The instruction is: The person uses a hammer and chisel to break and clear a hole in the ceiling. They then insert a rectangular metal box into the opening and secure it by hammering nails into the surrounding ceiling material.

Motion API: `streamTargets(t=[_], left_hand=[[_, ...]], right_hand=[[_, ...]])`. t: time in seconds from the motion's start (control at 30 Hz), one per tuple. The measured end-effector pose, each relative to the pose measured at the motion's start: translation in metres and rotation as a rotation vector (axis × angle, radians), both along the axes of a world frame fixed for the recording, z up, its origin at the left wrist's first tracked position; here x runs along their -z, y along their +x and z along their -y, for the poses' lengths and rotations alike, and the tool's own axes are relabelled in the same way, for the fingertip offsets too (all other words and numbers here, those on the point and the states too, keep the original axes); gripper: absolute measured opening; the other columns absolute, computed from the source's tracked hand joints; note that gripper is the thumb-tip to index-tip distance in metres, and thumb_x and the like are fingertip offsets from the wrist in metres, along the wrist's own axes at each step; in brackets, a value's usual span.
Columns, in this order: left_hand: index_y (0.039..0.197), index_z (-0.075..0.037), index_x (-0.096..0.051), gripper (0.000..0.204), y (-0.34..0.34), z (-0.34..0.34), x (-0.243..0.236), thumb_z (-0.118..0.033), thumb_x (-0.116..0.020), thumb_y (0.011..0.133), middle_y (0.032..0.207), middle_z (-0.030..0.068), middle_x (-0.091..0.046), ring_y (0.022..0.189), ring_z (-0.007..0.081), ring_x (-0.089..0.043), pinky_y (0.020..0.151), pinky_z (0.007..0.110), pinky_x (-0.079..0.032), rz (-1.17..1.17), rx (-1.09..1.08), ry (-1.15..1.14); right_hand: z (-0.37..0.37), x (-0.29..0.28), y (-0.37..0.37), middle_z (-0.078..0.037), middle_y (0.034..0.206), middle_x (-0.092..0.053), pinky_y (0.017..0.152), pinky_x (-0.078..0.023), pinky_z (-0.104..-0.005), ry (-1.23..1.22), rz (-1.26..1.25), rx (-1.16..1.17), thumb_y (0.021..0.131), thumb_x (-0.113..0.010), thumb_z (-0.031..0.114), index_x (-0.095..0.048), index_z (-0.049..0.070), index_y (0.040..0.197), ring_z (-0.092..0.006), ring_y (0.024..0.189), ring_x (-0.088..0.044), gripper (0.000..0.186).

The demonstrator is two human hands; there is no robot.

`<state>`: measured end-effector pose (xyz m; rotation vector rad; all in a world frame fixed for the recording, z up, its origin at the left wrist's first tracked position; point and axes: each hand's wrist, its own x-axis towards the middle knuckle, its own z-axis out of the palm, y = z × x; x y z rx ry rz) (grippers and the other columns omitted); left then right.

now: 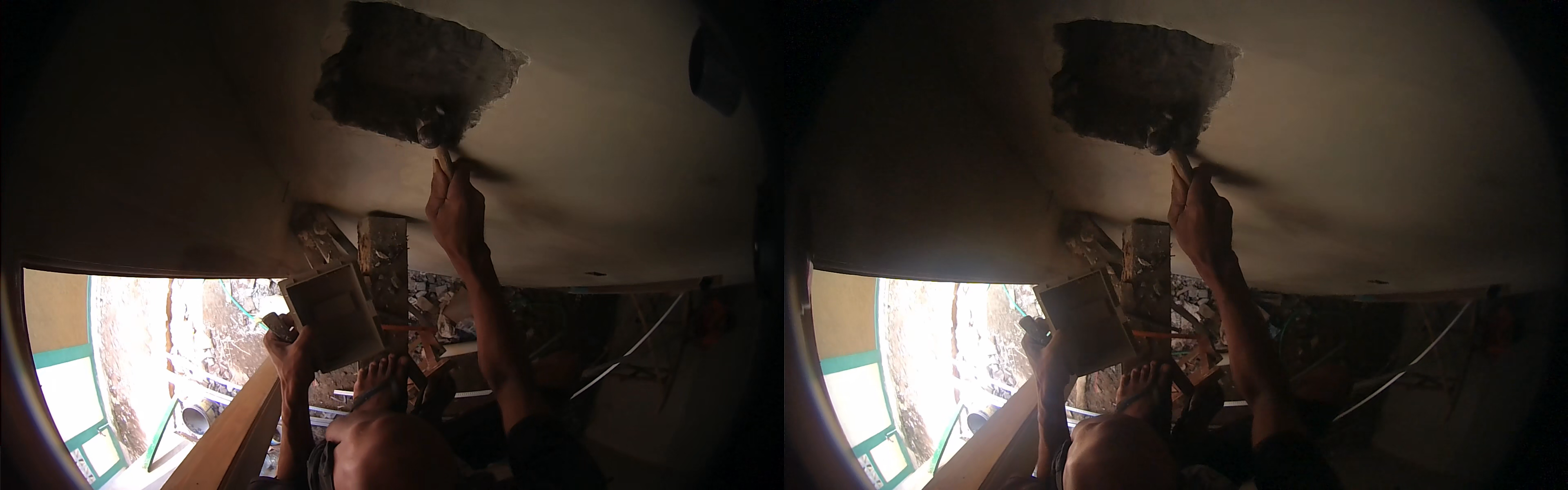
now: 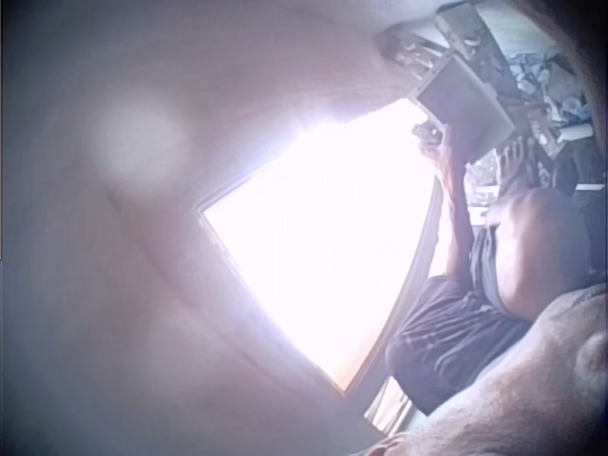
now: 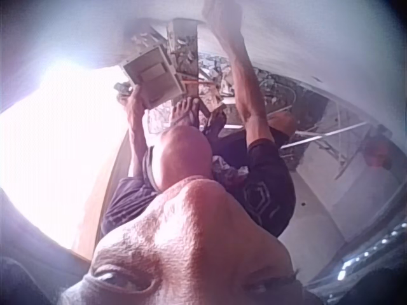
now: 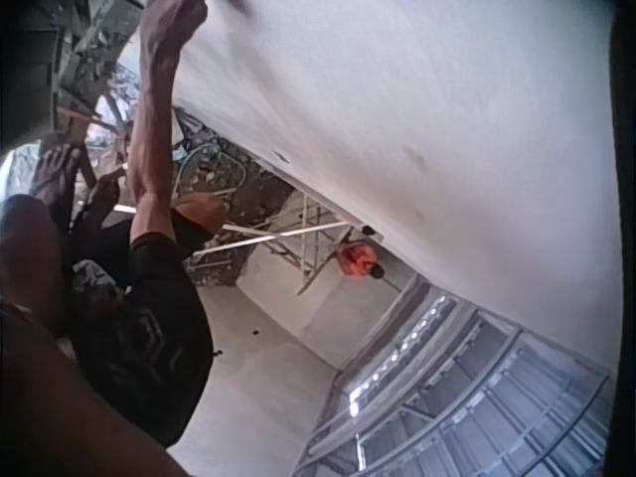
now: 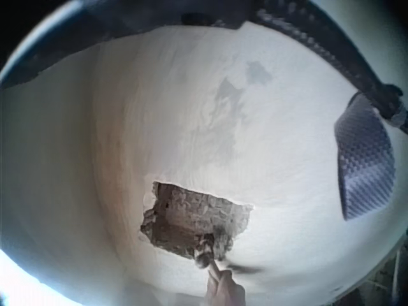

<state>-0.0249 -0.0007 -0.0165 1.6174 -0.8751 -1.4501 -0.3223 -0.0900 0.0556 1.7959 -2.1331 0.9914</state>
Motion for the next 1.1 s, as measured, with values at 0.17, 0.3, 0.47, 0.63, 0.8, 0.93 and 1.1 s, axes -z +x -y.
streamTargets(t=[0.17,0.3,0.47,0.63,0.8,0.93,1.1], left_hand=[[0.081,0.001,-0.062,0.009,-0.006,0.001,-0.002,-0.002,-0.065,0.073,0.066,-0.0006,-0.058,0.053,0.0062,-0.051,0.048,0.024,-0.040,-0.038,-0.026,-0.045],[0.081,0.001,-0.062,0.009,-0.005,0.002,-0.006,-0.001,-0.065,0.072,0.067,-0.0006,-0.059,0.055,0.0061,-0.052,0.049,0.023,-0.040,-0.065,-0.018,-0.029],[0.081,0.001,-0.062,0.009,-0.005,-0.001,0.004,-0.001,-0.064,0.072,0.067,0.0001,-0.060,0.055,0.0061,-0.053,0.048,0.023,-0.041,-0.003,-0.004,-0.106],[0.080,0.001,-0.061,0.008,-0.005,0.004,-0.013,-0.001,-0.064,0.072,0.067,0.0004,-0.059,0.054,0.0066,-0.053,0.048,0.023,-0.041,0.014,0.002,-0.063],[0.079,0.001,-0.060,0.009,-0.007,-0.003,0.001,-0.002,-0.065,0.072,0.065,0.0003,-0.058,0.053,0.0072,-0.053,0.047,0.023,-0.041,0.040,-0.050,-0.059],[0.080,0.000,-0.059,0.010,0.002,-0.003,0.016,-0.003,-0.065,0.072,0.064,-0.0001,-0.056,0.052,0.0072,-0.051,0.046,0.024,-0.040,0.077,-0.023,-0.059],[0.079,-0.001,-0.058,0.010,-0.006,-0.005,0.013,-0.003,-0.065,0.072,0.063,-0.0006,-0.054,0.051,0.0070,-0.049,0.045,0.024,-0.038,0.017,-0.064,-0.055]], right_hand=[[-0.016,-0.004,0.004,-0.021,0.062,-0.056,0.051,-0.050,-0.0430,-0.174,-0.106,-0.199,0.091,-0.058,0.016,-0.047,-0.004,0.095,-0.0400,0.060,-0.063,0.023],[0.001,0.000,0.007,-0.019,0.058,-0.056,0.046,-0.048,-0.0443,0.115,-0.019,0.064,0.092,-0.057,0.017,-0.046,-0.001,0.090,-0.0398,0.056,-0.062,0.022],[-0.022,-0.012,0.030,-0.016,0.067,-0.058,0.050,-0.048,-0.0428,-0.047,-0.044,-0.221,0.084,-0.065,0.018,-0.050,-0.001,0.094,-0.0374,0.057,-0.061,0.026],[-0.006,-0.030,0.027,-0.010,0.065,-0.050,0.045,-0.048,-0.0366,-0.121,-0.209,-0.438,0.079,-0.070,0.024,-0.048,0.002,0.082,-0.0271,0.052,-0.058,0.031],[0.008,-0.022,0.014,-0.018,0.060,-0.057,0.044,-0.047,-0.0416,0.109,-0.015,-0.108,0.089,-0.061,0.021,-0.047,0.000,0.088,-0.0375,0.056,-0.063,0.025],[-0.017,-0.039,0.035,-0.020,0.062,-0.057,0.049,-0.049,-0.0437,-0.041,-0.125,-0.432,0.087,-0.061,0.016,-0.047,-0.001,0.088,-0.0372,0.061,-0.064,0.022],[0.009,-0.012,0.015,-0.018,0.053,-0.053,0.041,-0.045,-0.0425,0.124,-0.077,-0.097,0.091,-0.059,0.018,-0.045,0.000,0.083,-0.0385,0.051,-0.060,0.024]])
